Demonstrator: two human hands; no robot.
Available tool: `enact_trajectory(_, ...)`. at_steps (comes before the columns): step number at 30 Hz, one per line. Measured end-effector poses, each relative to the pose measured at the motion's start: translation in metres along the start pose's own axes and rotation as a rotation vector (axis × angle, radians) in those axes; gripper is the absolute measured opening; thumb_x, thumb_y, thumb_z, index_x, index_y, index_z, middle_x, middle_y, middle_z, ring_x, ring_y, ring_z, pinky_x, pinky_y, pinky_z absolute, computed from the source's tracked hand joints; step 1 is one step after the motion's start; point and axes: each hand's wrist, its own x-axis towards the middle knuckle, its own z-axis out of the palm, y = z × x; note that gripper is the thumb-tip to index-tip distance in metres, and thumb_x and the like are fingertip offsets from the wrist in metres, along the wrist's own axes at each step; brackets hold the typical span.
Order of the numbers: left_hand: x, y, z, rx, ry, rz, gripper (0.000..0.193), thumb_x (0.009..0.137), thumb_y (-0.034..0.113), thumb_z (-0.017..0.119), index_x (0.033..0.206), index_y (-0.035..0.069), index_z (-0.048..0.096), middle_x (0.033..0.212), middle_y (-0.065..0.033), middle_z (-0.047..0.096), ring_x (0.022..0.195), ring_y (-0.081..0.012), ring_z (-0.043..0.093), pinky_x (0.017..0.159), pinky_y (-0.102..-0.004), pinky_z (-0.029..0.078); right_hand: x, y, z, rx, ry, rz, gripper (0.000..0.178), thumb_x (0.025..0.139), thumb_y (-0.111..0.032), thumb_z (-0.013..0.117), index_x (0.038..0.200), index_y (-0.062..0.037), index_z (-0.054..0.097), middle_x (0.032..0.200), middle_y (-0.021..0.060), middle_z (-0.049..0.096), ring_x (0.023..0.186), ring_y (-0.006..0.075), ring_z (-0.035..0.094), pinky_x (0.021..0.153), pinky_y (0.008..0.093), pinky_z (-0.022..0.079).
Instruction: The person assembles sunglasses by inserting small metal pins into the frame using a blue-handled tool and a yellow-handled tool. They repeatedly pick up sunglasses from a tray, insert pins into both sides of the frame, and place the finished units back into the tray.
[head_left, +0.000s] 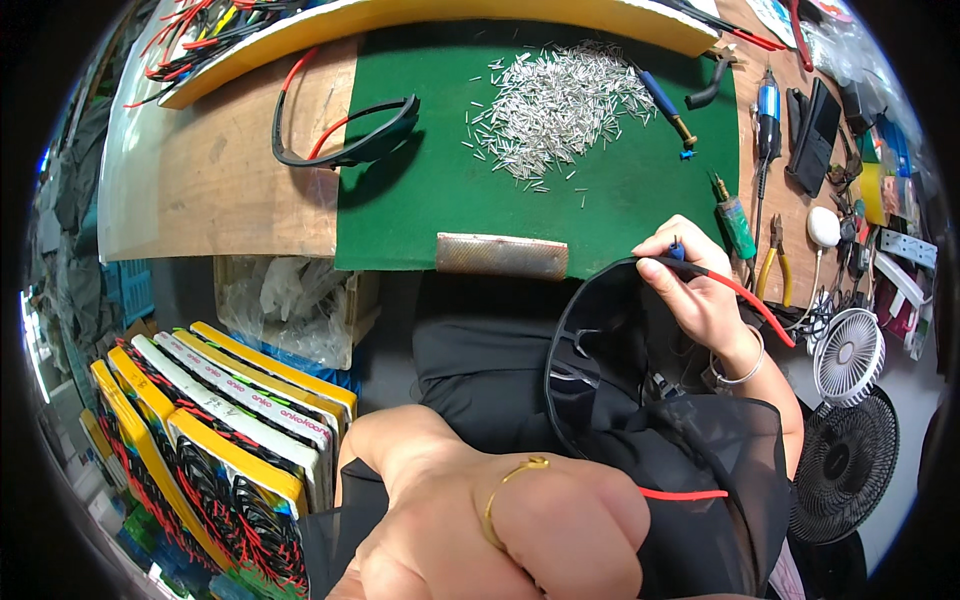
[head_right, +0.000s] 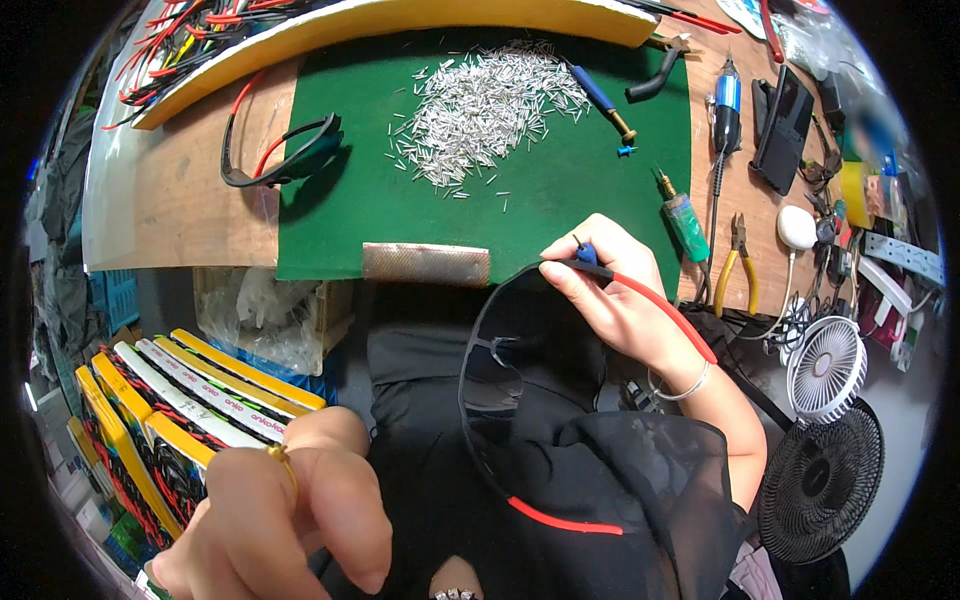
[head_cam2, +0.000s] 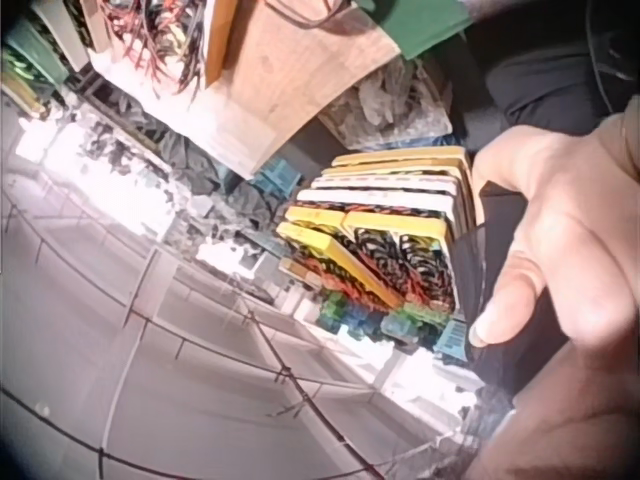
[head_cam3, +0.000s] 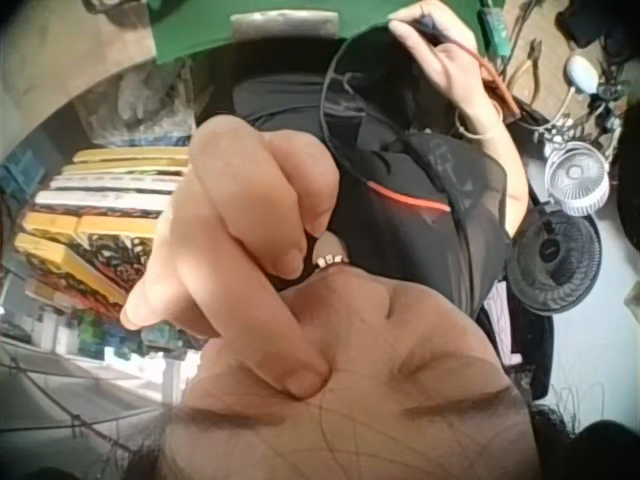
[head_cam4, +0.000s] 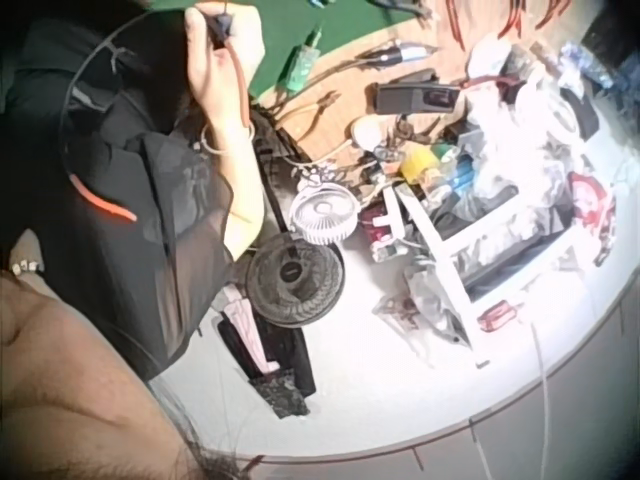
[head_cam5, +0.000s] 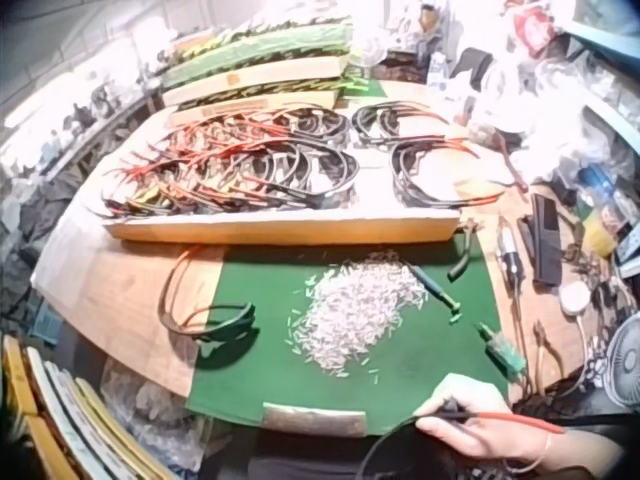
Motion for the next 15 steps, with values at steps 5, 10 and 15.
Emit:
enact_trajectory(5, 0.007, 0.009, 0.007, 0.114, 0.167, -0.138, 0.034, 0.096, 0.035, 0.027, 0.102, 0.021, 0.058, 0.072, 0.0119, 0.065, 0.075, -0.0116, 0.034, 0.068, -0.0255, 0.031, 0.006, 0.003, 0.0, -0.032, 0.036, -0.017, 0.011, 0.077, -0.009, 0.065, 0.083, -0.0013, 0.058, 0.076, 0.0063, 0.054, 0.069, 0.0147, 0.053, 0.063, 0.0248, 0.042)
enact_trajectory(10, 0.004, 0.001, -0.053, 0.229, 0.012, -0.169, 0.015, 0.085, 0.024, 0.054, 0.087, 0.009, 0.052, 0.091, -0.0078, 0.052, 0.082, -0.0153, 0.046, 0.071, -0.0294, 0.046, 0.015, 0.001, -0.012, -0.143, 0.173, -0.104, 0.011, 0.076, -0.007, 0.065, 0.084, -0.0024, 0.058, 0.075, 0.0051, 0.053, 0.068, 0.0143, 0.053, 0.063, 0.0239, 0.042)
enact_trajectory(15, -0.053, -0.037, -0.081, 0.926, 0.142, -0.955, 0.048, 0.087, 0.013, 0.05, 0.128, 0.002, 0.028, 0.108, -0.0103, 0.048, 0.088, -0.014, 0.052, 0.072, -0.0287, 0.048, 0.04, -0.034, -0.032, -0.506, 0.398, -0.545, 0.028, 0.062, -0.006, 0.076, 0.085, -0.0043, 0.06, 0.074, 0.0059, 0.054, 0.066, 0.0175, 0.054, 0.056, 0.0254, 0.044)
